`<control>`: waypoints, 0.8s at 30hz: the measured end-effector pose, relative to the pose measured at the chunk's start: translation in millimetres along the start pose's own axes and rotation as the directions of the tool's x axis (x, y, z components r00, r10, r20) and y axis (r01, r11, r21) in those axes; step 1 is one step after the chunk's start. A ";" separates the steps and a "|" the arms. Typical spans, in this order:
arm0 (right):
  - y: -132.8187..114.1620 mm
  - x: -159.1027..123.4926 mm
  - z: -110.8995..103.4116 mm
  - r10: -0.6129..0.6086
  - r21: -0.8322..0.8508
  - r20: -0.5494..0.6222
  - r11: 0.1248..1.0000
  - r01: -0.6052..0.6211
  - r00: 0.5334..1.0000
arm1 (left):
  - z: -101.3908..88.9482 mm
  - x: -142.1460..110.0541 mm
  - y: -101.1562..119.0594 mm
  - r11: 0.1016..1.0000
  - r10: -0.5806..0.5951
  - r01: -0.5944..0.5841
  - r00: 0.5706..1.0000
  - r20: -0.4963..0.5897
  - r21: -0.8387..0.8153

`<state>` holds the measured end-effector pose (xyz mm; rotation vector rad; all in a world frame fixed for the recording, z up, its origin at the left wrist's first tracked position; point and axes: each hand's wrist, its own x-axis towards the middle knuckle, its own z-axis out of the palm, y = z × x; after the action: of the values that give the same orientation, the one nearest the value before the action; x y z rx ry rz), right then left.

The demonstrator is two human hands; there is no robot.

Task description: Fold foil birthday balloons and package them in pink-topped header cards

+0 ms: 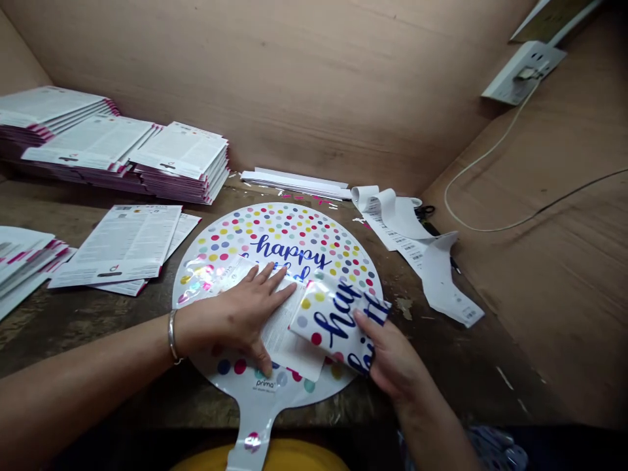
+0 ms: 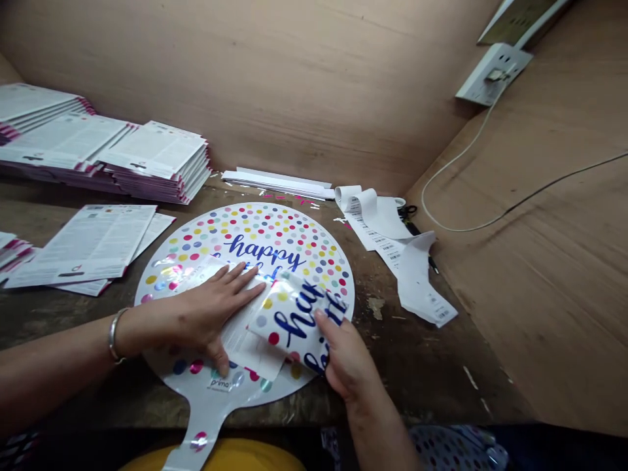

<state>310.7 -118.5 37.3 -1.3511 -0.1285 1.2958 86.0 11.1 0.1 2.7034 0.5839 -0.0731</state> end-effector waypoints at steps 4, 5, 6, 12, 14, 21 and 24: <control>18.7 -8.4 17.9 0.013 0.006 0.073 1.000 -0.014 0.997 | 2.3 1.5 8.5 0.999 -0.039 0.040 0.995 -0.094 0.009; 21.5 -9.3 21.1 -0.001 0.005 0.086 1.000 0.001 0.996 | 2.8 1.3 10.4 0.999 -0.047 0.048 0.993 -0.111 0.006; 23.3 -10.0 23.8 -0.010 0.001 0.103 1.000 0.010 0.995 | 3.4 0.9 11.8 0.998 -0.059 0.060 0.991 -0.121 0.002; 22.5 -12.1 32.9 -0.026 0.024 0.095 0.999 0.024 0.995 | 8.6 -3.7 11.6 0.994 -0.110 0.109 0.981 -0.161 -0.013; 21.8 -13.1 32.8 -0.038 0.015 0.093 0.999 0.037 0.995 | 9.4 -4.5 10.9 0.994 -0.108 0.108 0.980 -0.170 -0.014; 25.9 -14.4 29.1 0.025 -0.064 0.117 0.998 -0.017 0.993 | 8.0 -2.6 10.6 0.994 -0.108 0.107 0.985 -0.136 -0.017; 32.2 -2.6 34.0 -0.019 -0.132 0.133 0.991 0.037 0.991 | 11.3 -5.7 8.2 0.992 -0.122 0.115 0.981 -0.151 -0.054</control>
<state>266.4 -108.6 25.6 -1.3713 -0.3297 1.3726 84.5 -2.2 -6.8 2.6441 0.7828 0.1181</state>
